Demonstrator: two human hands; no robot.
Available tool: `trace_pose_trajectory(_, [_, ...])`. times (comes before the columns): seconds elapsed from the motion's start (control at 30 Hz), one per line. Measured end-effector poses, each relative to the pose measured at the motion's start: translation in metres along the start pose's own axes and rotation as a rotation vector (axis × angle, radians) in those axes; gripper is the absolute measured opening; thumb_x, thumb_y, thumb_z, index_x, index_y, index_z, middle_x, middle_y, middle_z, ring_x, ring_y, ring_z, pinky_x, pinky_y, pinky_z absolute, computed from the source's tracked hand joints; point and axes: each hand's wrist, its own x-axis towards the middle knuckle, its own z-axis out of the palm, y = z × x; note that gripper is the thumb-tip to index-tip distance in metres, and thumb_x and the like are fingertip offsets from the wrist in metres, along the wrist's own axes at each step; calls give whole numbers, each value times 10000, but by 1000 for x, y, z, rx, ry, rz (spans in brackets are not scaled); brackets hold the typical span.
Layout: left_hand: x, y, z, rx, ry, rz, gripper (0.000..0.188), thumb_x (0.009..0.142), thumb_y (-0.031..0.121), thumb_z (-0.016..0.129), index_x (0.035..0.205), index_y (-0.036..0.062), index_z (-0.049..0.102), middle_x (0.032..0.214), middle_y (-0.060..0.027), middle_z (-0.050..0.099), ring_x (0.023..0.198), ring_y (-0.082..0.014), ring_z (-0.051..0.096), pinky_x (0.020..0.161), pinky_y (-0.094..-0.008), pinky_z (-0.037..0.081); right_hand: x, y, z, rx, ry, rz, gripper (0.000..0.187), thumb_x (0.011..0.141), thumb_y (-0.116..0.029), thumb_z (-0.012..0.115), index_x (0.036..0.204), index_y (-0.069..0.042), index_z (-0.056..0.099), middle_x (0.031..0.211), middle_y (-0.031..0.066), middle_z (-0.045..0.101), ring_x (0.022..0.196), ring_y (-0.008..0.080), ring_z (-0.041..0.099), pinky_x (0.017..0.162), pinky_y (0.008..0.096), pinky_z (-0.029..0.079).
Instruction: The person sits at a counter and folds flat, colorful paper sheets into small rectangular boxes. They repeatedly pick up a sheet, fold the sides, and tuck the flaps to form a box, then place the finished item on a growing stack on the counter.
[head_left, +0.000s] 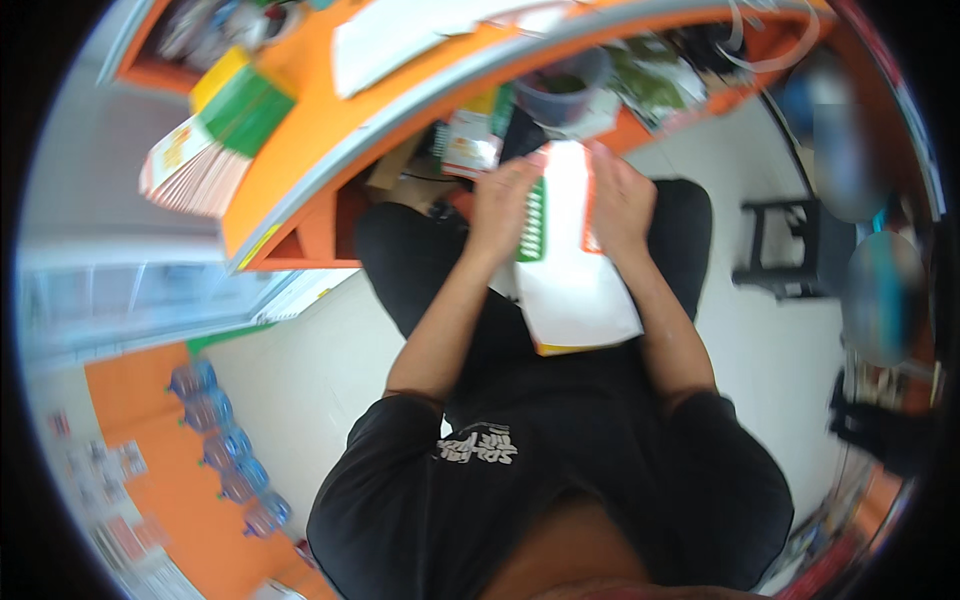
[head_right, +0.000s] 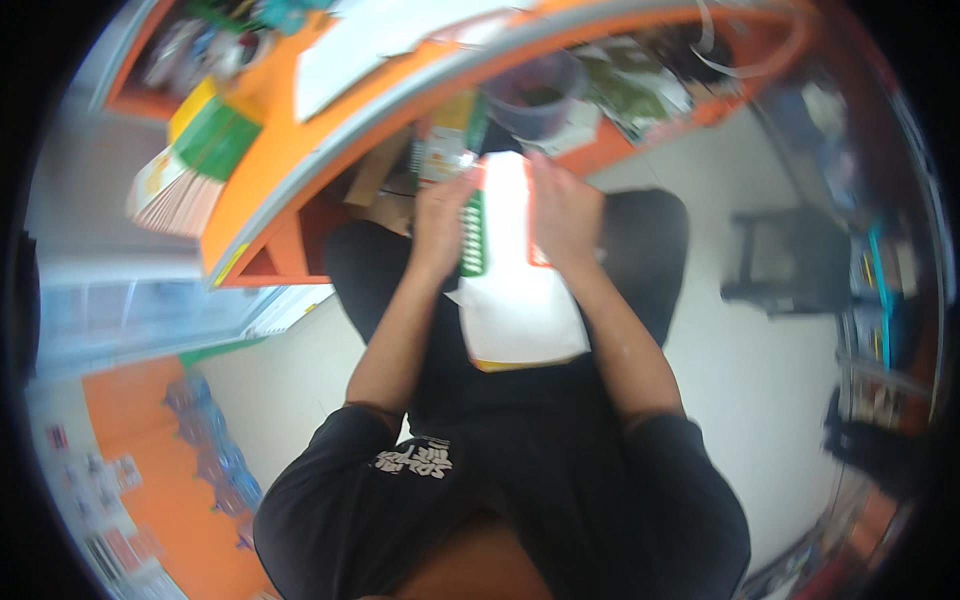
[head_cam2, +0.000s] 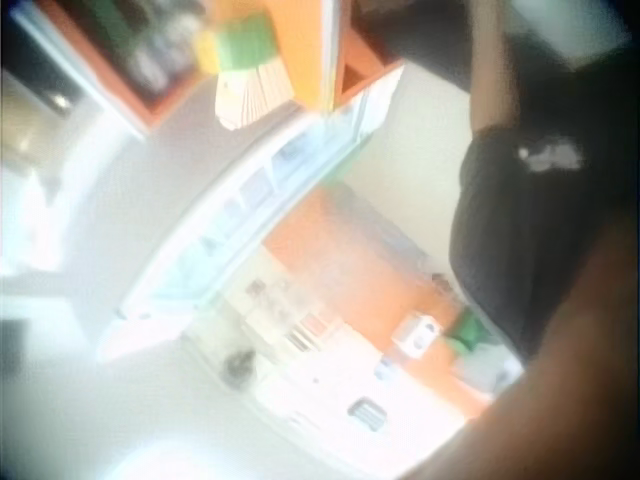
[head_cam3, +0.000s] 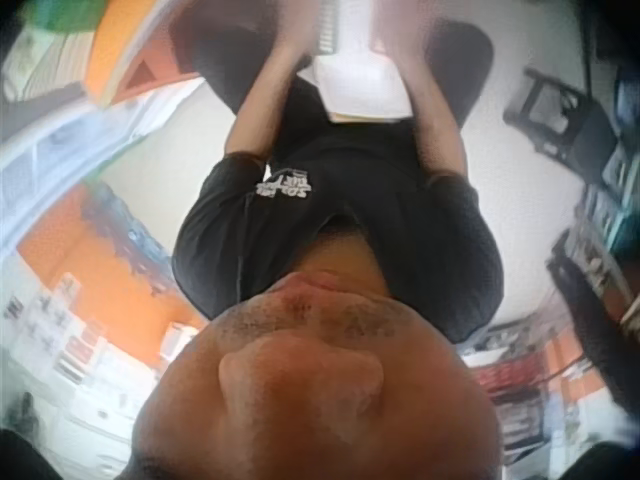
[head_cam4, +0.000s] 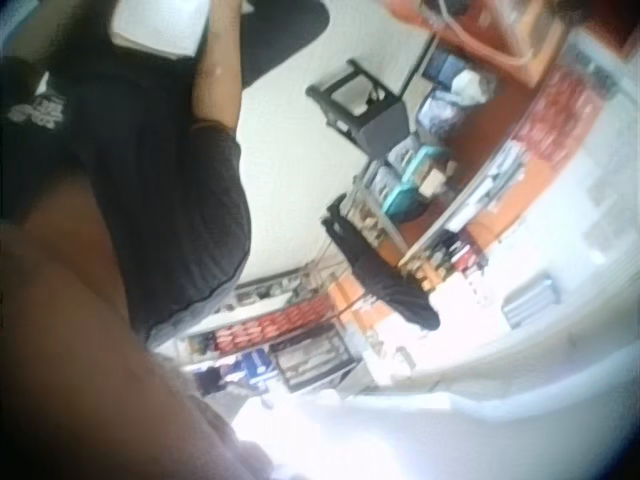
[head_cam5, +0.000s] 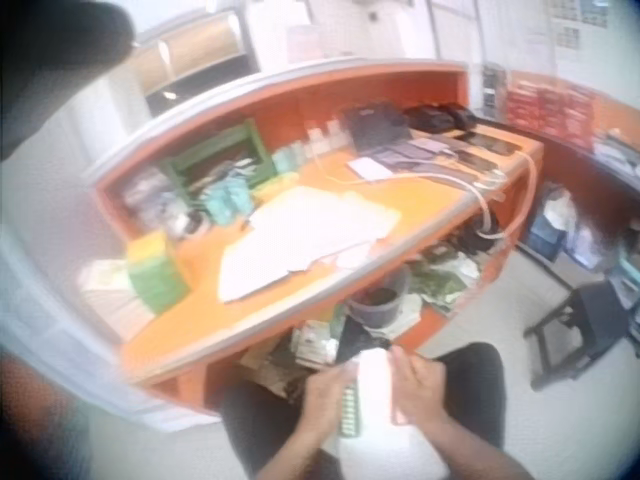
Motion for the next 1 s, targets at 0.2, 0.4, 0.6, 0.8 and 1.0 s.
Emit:
trace_pose_trajectory(0.2, [-18, 13, -5, 340, 161, 391, 381, 1057, 242, 584, 860, -52, 723, 749, -26, 675, 626, -91, 558, 591, -296, 464, 2, 20, -25, 786, -429, 447, 626, 1097, -505, 401, 1362, 41, 554, 1314, 140, 645, 1183, 209, 619, 1038, 365, 479])
trace_pose_trajectory(0.4, [-20, 34, -32, 163, 582, 1023, 442, 1030, 228, 595, 668, -25, 614, 563, -76, 517, 467, -174, 452, 472, -356, 371, -48, 19, -26, 1159, -867, 859, 862, 1033, -689, 310, 1545, 4, 347, 1512, 160, 503, 1371, 285, 527, 1105, 441, 468])
trace_pose_trajectory(0.6, [-8, 69, -69, -843, -96, 352, 913, 1000, 765, 231, 1342, -23, 542, 1263, -136, 643, 1192, -232, 614, 1030, -390, 482, -22, 8, -7, 811, -938, 512, 810, 1030, -643, 414, 1534, -10, 374, 1485, 167, 524, 1321, 262, 570, 1068, 407, 503])
trace_pose_trajectory(0.8, [17, 106, -135, -353, -494, 170, 861, 1013, 711, 317, 1017, -63, 694, 966, -160, 705, 968, -208, 655, 857, -337, 529, 4, -119, 32, 63, -1321, -319, 1128, 771, -578, 819, 1586, -9, 288, 1500, 200, 477, 1417, 339, 444, 1181, 454, 339])
trace_pose_trajectory(1.0, [31, 234, -203, 525, 115, 661, 364, 1024, 353, 557, 1145, 42, 703, 1046, -79, 701, 898, -142, 646, 832, -310, 536, 70, -198, 109, -418, -963, -873, 1198, 640, -577, 909, 1550, -50, 337, 1477, 206, 490, 1426, 377, 429, 1171, 463, 350])
